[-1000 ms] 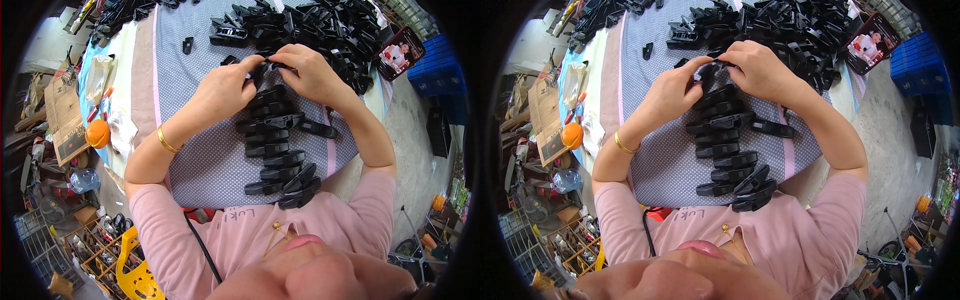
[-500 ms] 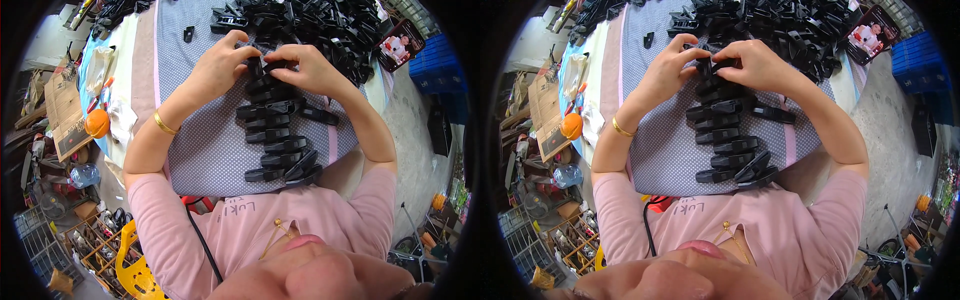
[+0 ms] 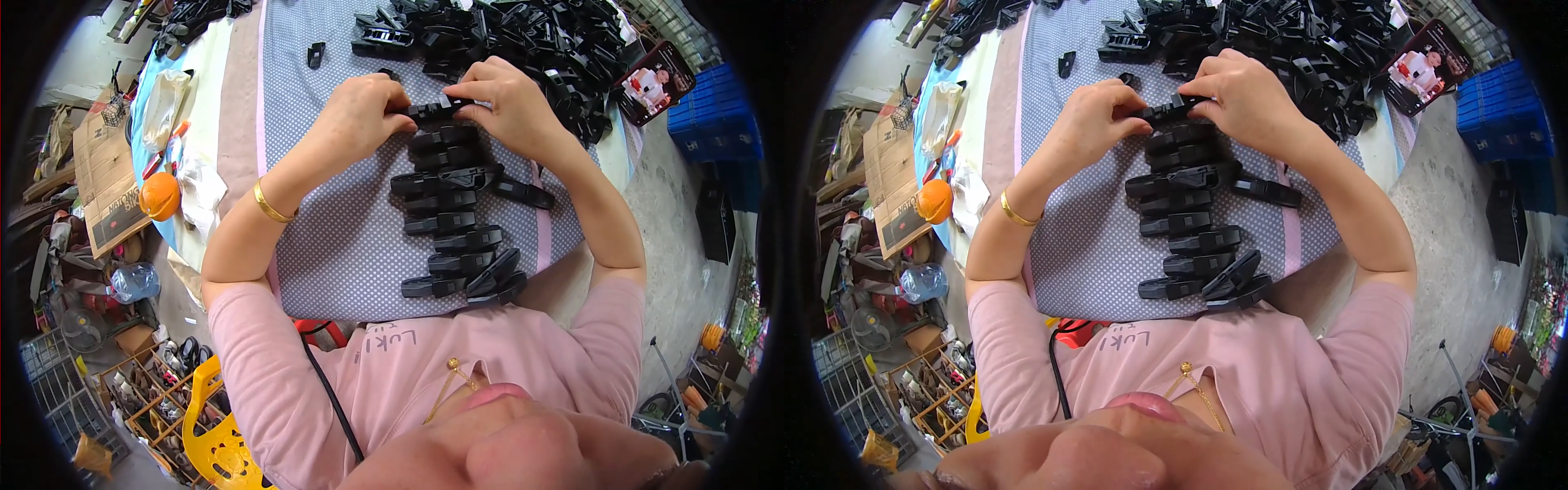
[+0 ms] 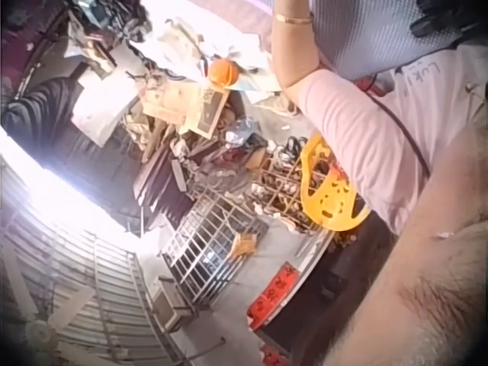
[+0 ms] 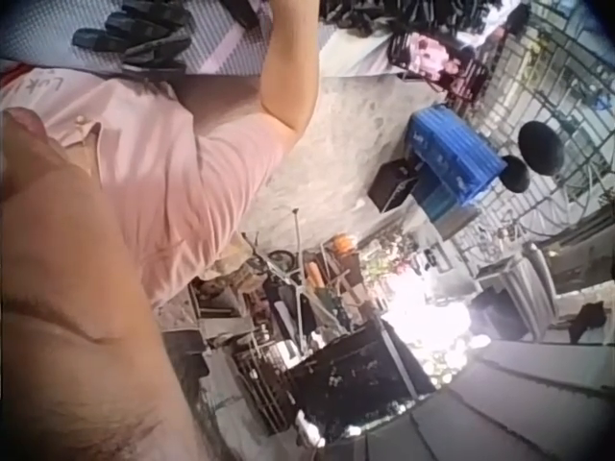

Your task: Sorting and stacking black plastic components on a workbench.

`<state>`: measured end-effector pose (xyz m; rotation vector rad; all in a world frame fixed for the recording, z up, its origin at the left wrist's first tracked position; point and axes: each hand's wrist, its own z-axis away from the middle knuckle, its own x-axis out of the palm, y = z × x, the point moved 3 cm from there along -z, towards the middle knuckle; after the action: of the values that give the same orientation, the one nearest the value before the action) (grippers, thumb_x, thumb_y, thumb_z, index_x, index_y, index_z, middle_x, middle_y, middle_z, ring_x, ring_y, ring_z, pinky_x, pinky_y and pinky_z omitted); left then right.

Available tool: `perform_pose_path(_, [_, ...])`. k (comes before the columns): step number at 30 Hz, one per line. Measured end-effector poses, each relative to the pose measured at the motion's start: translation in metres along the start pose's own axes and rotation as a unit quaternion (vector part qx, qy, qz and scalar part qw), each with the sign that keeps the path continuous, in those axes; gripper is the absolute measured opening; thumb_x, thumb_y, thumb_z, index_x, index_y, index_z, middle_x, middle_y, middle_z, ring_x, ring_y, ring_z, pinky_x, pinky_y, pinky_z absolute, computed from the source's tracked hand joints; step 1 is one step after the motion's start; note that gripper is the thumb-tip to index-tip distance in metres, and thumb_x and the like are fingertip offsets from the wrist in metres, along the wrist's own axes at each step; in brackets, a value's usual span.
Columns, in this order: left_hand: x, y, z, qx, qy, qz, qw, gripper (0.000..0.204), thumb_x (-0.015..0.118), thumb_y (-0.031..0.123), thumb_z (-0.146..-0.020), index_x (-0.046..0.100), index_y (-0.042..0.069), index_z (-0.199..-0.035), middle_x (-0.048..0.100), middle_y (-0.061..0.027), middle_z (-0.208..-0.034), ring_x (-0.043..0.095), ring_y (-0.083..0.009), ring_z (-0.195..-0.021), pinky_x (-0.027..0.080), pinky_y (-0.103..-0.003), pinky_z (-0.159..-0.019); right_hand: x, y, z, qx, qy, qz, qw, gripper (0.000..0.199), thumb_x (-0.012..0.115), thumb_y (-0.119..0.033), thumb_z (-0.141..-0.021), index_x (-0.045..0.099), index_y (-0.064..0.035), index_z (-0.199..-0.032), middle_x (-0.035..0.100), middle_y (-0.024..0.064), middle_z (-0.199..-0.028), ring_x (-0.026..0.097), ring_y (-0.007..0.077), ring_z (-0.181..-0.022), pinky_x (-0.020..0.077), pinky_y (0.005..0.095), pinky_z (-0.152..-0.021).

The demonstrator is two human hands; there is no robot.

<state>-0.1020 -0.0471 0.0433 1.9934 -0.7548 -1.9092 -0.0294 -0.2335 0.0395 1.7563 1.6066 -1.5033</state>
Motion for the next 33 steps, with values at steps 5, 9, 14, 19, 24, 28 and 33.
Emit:
perform_pose_path(5, [-0.001,0.003,-0.005,0.027,0.001,0.008,1.0,0.021,0.075,0.009,-0.074,0.069,-0.005,-0.088,0.064,-0.0104,-0.082,0.062,-0.0208,-0.069,0.051,-0.028,-0.064,0.008,0.002,-0.007,-0.036,0.003,-0.035,0.999,0.028,0.074,-0.005,-0.069,0.071,-0.003,-0.096,0.061,0.0065,-0.083,0.056,0.0224,-0.082,0.0486,0.0324,-0.074])
perform_pose_path(9, [0.007,0.005,-0.006,0.046,0.017,0.022,0.999,0.02,0.075,0.008,-0.074,0.068,-0.005,-0.087,0.063,-0.0097,-0.082,0.062,-0.0201,-0.069,0.05,-0.028,-0.064,0.016,0.0,-0.008,-0.06,0.007,-0.055,0.997,0.027,0.074,-0.005,-0.067,0.071,-0.0005,-0.094,0.06,0.008,-0.081,0.056,0.0225,-0.082,0.0482,0.031,-0.07])
perform_pose_path(14, [0.004,-0.001,-0.013,0.087,-0.034,0.035,0.995,0.028,0.075,0.021,-0.076,0.068,-0.002,-0.09,0.065,-0.0124,-0.079,0.064,-0.0251,-0.07,0.051,-0.032,-0.064,0.014,0.005,-0.006,-0.06,0.009,-0.072,0.996,0.021,0.072,-0.012,-0.076,0.071,-0.0003,-0.094,0.062,0.008,-0.082,0.058,0.0224,-0.085,0.0486,0.0297,-0.072])
perform_pose_path(19, [0.0,-0.007,-0.004,0.053,-0.193,0.015,0.98,0.064,0.077,0.041,-0.076,0.054,0.003,-0.122,0.056,-0.0089,-0.1,0.058,-0.0186,-0.081,0.052,-0.029,-0.068,0.018,0.015,0.003,0.016,-0.059,-0.197,0.978,0.039,0.058,-0.041,-0.092,0.072,-0.0043,-0.093,0.065,0.0095,-0.081,0.062,0.0193,-0.07,0.0501,0.0329,-0.064])
perform_pose_path(24, [-0.001,0.023,0.017,0.094,-0.235,0.032,0.967,0.072,0.079,0.043,-0.069,0.054,-0.003,-0.118,0.059,-0.0155,-0.092,0.059,-0.0263,-0.081,0.049,-0.035,-0.073,0.01,-0.014,0.032,-0.005,-0.11,-0.216,0.97,0.038,0.048,-0.033,-0.098,0.065,-0.0025,-0.112,0.064,0.0122,-0.11,0.058,0.0237,-0.105,0.0454,0.034,-0.092])
perform_pose_path(28, [0.011,0.058,0.037,0.082,-0.33,0.063,0.938,0.075,0.083,0.027,-0.067,0.047,-0.002,-0.126,0.058,-0.0146,-0.098,0.062,-0.0227,-0.078,0.053,-0.032,-0.07,-0.003,-0.024,0.068,-0.011,-0.134,-0.309,0.942,0.035,0.05,-0.028,-0.097,0.064,-0.0011,-0.112,0.062,0.0132,-0.116,0.055,0.0272,-0.111,0.0424,0.0378,-0.097])
perform_pose_path(33, [0.04,0.095,0.069,0.088,-0.379,0.205,0.898,0.066,0.079,0.015,-0.071,0.046,-0.002,-0.126,0.058,-0.015,-0.097,0.063,-0.0231,-0.079,0.053,-0.033,-0.071,-0.01,-0.04,0.111,0.029,-0.115,-0.424,0.898,0.031,0.06,-0.03,-0.09,0.067,0.0005,-0.092,0.068,0.0111,-0.095,0.06,0.0286,-0.1,0.0431,0.0415,-0.094])
